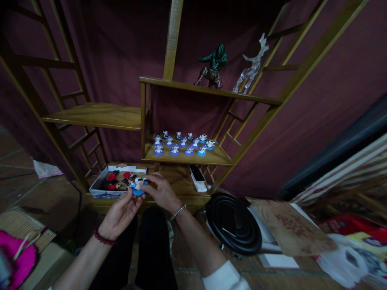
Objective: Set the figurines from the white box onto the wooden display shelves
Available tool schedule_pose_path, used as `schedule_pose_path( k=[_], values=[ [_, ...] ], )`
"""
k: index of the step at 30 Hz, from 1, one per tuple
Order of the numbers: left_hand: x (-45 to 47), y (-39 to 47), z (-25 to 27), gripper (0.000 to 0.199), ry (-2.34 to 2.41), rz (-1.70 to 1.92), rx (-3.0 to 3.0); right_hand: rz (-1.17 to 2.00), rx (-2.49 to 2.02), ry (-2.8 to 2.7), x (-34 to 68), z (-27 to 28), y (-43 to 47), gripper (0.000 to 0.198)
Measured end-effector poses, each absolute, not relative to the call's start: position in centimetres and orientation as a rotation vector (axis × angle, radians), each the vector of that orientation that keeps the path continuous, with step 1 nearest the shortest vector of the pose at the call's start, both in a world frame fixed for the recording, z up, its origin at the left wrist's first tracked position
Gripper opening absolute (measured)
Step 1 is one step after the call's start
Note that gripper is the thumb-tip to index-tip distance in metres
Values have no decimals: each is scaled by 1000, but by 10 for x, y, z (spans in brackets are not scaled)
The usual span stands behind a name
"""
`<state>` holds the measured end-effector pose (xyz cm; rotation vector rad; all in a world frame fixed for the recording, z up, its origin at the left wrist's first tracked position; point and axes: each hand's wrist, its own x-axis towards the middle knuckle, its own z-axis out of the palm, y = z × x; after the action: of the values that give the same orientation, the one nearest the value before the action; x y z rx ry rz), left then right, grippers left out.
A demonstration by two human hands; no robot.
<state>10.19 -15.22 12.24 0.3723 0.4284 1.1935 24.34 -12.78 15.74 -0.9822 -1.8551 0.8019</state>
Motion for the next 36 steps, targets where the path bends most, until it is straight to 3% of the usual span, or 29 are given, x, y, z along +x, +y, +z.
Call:
schedule_pose_path(
  k=[13, 28, 36],
  values=[
    [105, -156, 120, 9, 443, 1173, 354, 797, -964, -1939, 251, 161, -131, 24],
    [101, -146, 115, 21, 438, 1164, 472, 995, -990, -1665, 247, 124, -121, 44],
    [102, -147, 112, 20, 451, 1157, 490, 963, -997, -1650, 245, 130, -125, 37]
  ],
)
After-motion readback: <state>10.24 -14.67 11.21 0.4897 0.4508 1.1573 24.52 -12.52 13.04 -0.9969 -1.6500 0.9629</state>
